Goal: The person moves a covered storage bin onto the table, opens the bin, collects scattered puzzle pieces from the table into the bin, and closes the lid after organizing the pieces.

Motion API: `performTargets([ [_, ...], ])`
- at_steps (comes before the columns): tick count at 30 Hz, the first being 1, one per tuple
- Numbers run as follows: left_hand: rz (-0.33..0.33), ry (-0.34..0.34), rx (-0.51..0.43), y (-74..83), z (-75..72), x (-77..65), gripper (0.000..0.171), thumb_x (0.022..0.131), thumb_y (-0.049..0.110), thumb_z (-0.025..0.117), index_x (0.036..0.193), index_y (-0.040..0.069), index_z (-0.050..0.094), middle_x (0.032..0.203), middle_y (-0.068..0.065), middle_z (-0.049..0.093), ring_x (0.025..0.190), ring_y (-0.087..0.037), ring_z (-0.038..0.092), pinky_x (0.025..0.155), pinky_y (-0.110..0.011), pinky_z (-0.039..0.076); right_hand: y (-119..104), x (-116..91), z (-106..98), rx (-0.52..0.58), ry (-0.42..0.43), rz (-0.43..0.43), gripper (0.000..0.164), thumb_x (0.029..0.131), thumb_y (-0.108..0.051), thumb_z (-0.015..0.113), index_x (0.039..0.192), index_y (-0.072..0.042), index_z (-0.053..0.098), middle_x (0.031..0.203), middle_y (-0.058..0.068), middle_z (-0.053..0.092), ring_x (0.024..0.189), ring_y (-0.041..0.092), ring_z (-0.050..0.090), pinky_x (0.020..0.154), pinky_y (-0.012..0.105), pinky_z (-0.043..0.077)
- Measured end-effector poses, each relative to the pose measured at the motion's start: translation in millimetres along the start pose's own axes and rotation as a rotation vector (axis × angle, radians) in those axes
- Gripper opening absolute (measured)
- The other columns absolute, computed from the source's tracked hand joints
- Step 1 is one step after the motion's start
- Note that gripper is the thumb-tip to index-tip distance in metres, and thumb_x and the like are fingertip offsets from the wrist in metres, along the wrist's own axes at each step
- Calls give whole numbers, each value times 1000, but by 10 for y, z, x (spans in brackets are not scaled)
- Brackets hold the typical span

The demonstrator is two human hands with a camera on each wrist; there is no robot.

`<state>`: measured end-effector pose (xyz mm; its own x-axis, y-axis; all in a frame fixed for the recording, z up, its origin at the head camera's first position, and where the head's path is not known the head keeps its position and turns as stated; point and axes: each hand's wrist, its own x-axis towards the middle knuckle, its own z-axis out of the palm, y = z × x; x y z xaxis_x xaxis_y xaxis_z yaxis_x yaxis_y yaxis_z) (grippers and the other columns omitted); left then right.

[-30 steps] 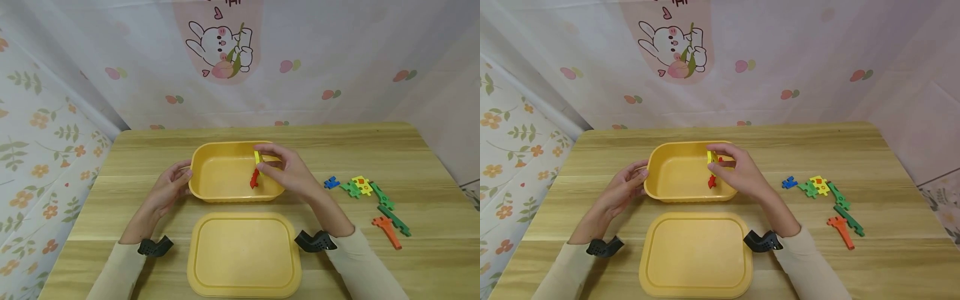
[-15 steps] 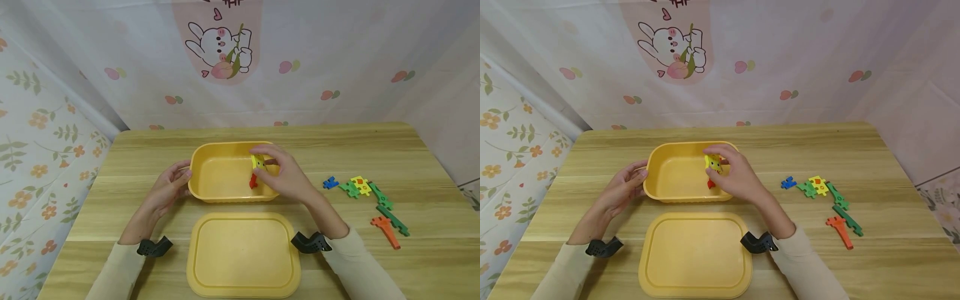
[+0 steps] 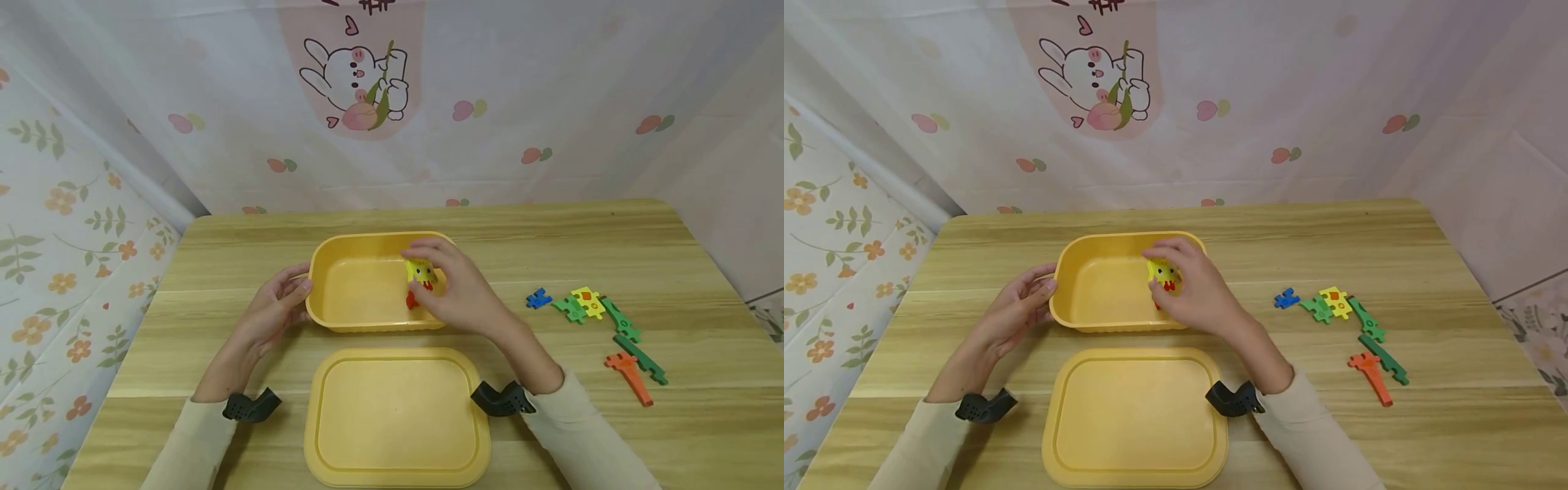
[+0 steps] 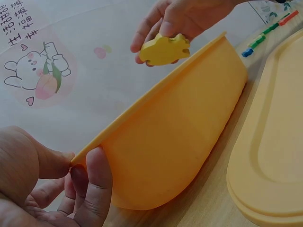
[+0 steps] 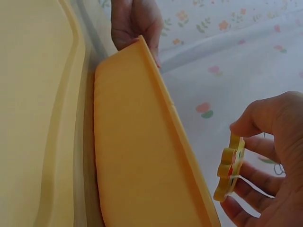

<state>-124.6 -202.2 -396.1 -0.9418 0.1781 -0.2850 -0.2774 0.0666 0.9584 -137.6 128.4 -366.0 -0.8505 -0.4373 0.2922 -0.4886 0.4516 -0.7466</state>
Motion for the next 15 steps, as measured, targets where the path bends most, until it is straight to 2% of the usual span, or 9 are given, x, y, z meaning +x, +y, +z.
performTargets([
  [7,-4,5,-2,-9,-7,-7,57,112,22,54,163,5,33,127,2,60,93,-7,66,76,-20,59,25,3,58,-86,15,-43,44,93,-9,77,136,-7,69,146,14,60,140,33,55,117,56,48],
  [15,3,-5,-8,-11,-10,2,58,112,23,55,162,5,33,130,1,60,95,-7,66,77,-20,59,22,-8,70,-89,10,-26,44,93,-10,77,136,-9,69,150,13,56,143,33,52,118,57,47],
])
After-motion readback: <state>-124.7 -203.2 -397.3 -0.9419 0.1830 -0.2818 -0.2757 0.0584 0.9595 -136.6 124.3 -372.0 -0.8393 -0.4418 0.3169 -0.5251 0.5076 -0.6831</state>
